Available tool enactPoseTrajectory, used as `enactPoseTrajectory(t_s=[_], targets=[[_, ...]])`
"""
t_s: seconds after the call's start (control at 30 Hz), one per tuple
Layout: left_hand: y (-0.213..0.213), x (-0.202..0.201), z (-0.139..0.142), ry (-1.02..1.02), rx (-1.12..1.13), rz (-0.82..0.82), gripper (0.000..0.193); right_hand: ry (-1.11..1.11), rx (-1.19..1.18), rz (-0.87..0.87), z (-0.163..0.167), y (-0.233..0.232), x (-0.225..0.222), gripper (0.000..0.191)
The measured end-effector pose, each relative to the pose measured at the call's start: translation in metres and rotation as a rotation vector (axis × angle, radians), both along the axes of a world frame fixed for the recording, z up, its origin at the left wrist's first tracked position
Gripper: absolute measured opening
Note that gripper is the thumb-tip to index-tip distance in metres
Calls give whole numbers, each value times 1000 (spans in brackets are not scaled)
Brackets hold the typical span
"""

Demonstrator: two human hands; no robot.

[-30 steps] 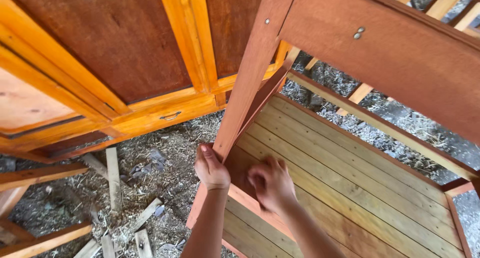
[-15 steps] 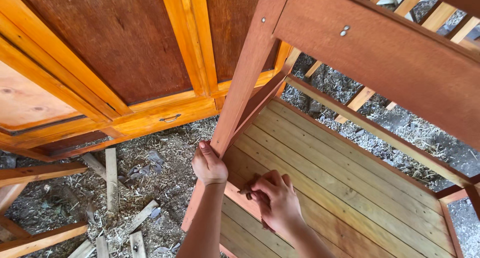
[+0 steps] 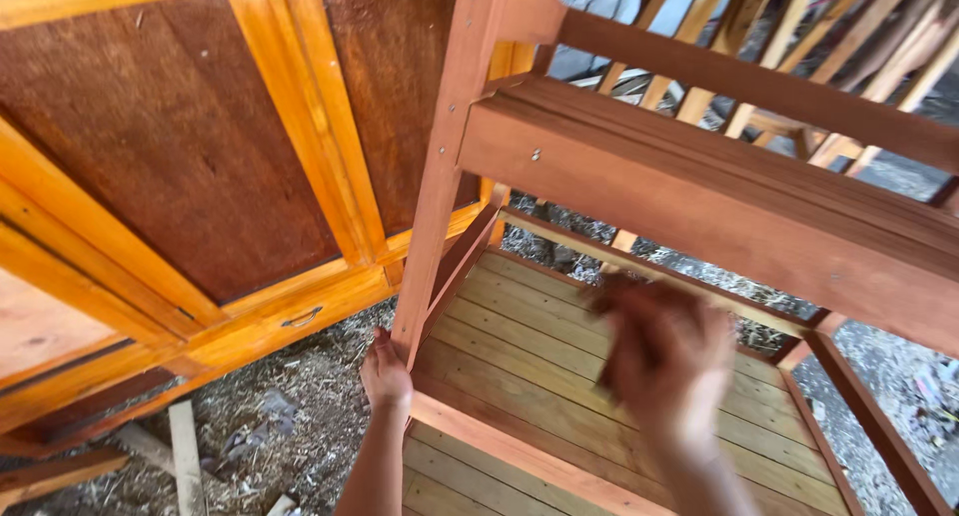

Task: The person wipes the surfaces of a wooden shelving unit with a cloth. They clean the side rails, top shelf, and lower shelf in sequence, using both hands to hold and move the cloth across the wood.

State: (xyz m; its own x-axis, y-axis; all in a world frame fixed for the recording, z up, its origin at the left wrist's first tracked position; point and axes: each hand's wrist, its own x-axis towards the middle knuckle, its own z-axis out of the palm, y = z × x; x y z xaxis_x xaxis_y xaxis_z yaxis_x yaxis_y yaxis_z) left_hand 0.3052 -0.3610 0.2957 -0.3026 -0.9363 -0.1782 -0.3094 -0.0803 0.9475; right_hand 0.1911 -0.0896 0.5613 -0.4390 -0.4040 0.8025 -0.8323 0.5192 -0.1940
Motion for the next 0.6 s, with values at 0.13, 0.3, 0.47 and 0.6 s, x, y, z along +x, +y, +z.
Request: enactPoseTrajectory(t_s=[0.13,0.3,0.47,0.6], targets=[[3,13,-8,93,-122,-17,73,282,-32,-310,74,37,-54,13],[32,42,26,-26,82,23,59,114,180,-514,91,57,-49,8],[87,43,149,94,-614,100,36,72,139,-536,94,51,-6,7],[128,14,257,527,-1068,-249,28,-43,169,-535,99,55,18,8]])
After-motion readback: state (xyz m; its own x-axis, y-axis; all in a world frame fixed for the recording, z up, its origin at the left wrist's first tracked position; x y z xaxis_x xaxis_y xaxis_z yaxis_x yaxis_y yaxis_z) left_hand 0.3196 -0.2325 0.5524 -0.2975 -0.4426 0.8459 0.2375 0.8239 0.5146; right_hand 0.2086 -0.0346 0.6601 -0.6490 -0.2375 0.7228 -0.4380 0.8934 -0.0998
